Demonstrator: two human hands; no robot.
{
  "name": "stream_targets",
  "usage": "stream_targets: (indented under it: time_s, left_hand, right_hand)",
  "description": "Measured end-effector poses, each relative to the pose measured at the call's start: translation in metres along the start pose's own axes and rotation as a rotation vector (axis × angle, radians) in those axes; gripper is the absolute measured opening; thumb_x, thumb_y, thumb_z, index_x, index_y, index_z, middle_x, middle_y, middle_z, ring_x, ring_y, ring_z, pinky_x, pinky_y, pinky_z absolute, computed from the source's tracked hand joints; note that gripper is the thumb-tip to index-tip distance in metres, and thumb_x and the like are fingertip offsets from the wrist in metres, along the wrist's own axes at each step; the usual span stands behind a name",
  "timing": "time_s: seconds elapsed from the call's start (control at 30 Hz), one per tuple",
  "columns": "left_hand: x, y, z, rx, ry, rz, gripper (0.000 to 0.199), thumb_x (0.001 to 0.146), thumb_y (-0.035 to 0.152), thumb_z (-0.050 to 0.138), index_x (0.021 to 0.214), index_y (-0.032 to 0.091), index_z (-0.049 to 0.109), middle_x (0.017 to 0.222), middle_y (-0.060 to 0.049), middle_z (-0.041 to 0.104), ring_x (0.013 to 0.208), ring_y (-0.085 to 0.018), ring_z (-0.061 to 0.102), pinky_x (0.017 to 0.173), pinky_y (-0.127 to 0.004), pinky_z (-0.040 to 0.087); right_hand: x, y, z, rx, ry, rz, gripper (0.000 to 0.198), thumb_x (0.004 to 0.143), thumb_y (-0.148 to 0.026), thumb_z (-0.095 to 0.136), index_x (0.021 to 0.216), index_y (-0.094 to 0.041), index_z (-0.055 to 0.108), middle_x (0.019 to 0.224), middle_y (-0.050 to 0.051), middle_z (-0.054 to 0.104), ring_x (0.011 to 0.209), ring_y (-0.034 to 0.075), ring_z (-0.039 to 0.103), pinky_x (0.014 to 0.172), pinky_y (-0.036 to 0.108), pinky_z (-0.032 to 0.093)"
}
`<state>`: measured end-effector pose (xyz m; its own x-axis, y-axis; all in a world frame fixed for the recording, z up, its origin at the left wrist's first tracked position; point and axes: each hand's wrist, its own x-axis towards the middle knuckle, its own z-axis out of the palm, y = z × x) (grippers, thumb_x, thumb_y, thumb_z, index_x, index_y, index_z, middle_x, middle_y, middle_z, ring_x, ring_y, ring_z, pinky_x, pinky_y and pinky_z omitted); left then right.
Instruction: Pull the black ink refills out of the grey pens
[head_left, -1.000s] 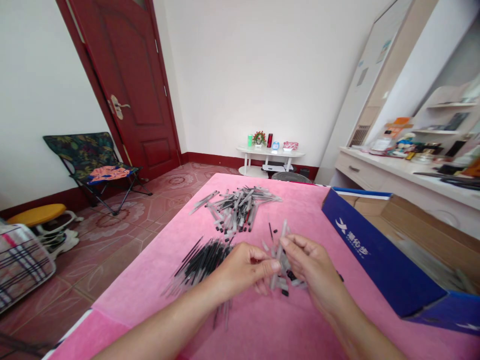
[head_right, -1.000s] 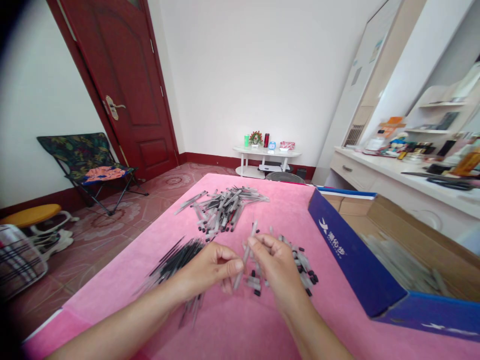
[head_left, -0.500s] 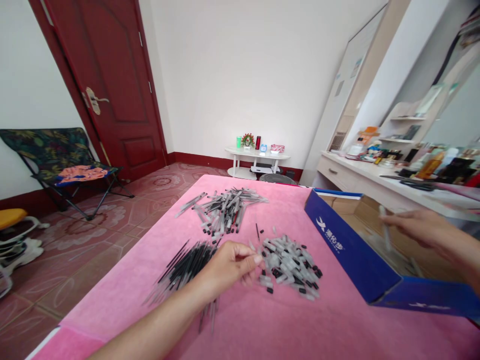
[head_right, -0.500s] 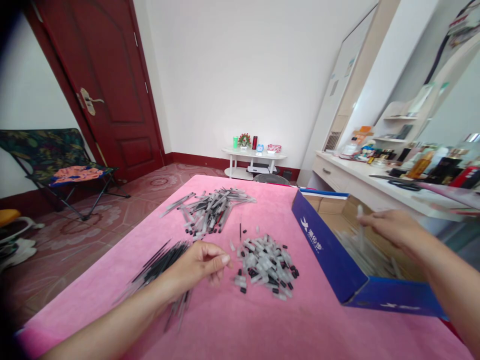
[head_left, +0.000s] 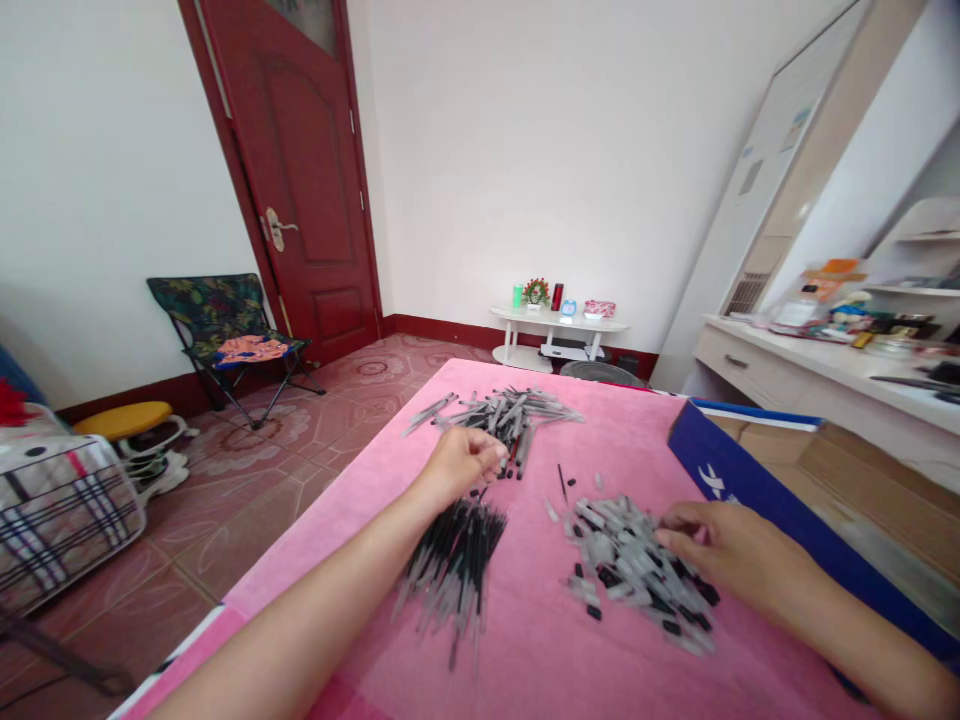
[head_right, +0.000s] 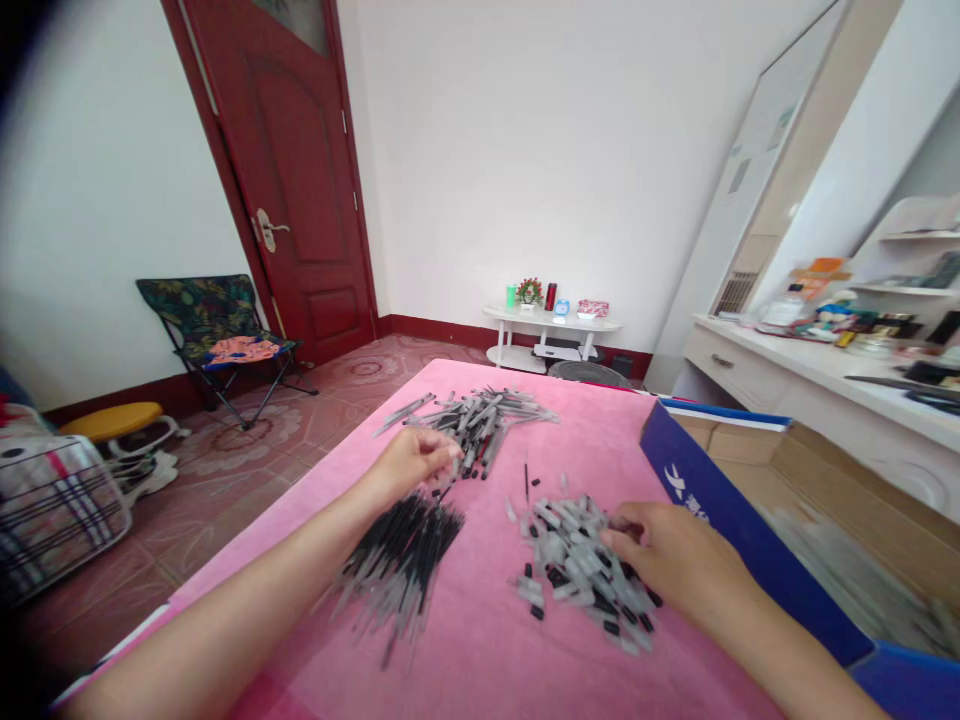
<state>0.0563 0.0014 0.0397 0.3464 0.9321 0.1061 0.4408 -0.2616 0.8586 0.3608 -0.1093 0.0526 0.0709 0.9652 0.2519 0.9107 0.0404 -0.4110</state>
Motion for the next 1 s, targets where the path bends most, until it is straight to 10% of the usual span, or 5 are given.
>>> stream_targets:
  time_s: [0.17, 0.43, 0.77, 1.0]
  left_hand:
    - [0.065, -0.055, -0.065, 0.455, 0.328, -0.141, 0.027, 0.074, 0.028, 0.054, 0.097, 0.016, 0.062, 0.1, -0.011, 0.063, 0.091, -0.022, 0.057, 0.076, -0.03, 0.043]
    - [0.107, -0.113, -0.083, 0.773, 0.23, -0.285, 0.037, 0.069, 0.041, 0.058, 0.1, 0.02, 0.061, 0.106, -0.011, 0.059, 0.097, -0.026, 0.056, 0.078, -0.032, 0.043]
    - [0.094, -0.121, -0.072, 0.867, 0.3, -0.316, 0.032, 0.082, 0.016, 0.033, 0.108, 0.009, 0.05, 0.109, -0.019, 0.054, 0.1, -0.027, 0.054, 0.081, -0.036, 0.042]
    - [0.094, -0.078, -0.054, 0.768, 0.298, -0.221, 0.033, 0.083, 0.02, 0.029, 0.105, 0.012, 0.053, 0.102, -0.015, 0.06, 0.099, -0.022, 0.056, 0.08, -0.029, 0.042]
  right_hand:
    - [0.001, -0.016, 0.014, -0.139, -0.128, -0.035, 0.026, 0.076, -0.041, 0.049, 0.085, -0.024, 0.065, 0.087, 0.004, 0.067, 0.073, 0.02, 0.061, 0.062, 0.027, 0.042]
    - [-0.008, -0.043, 0.022, 0.036, -0.216, -0.13, 0.028, 0.081, -0.04, 0.043, 0.076, -0.021, 0.063, 0.072, 0.004, 0.064, 0.061, 0.017, 0.055, 0.057, 0.025, 0.041]
    - [-0.02, -0.058, 0.036, 0.218, -0.252, -0.192, 0.028, 0.08, -0.036, 0.045, 0.067, -0.019, 0.063, 0.064, 0.004, 0.061, 0.062, 0.017, 0.053, 0.057, 0.024, 0.04]
    - [-0.026, -0.069, 0.034, 0.191, -0.281, -0.21, 0.029, 0.082, -0.034, 0.042, 0.062, -0.018, 0.057, 0.063, 0.002, 0.057, 0.062, 0.015, 0.051, 0.058, 0.023, 0.036]
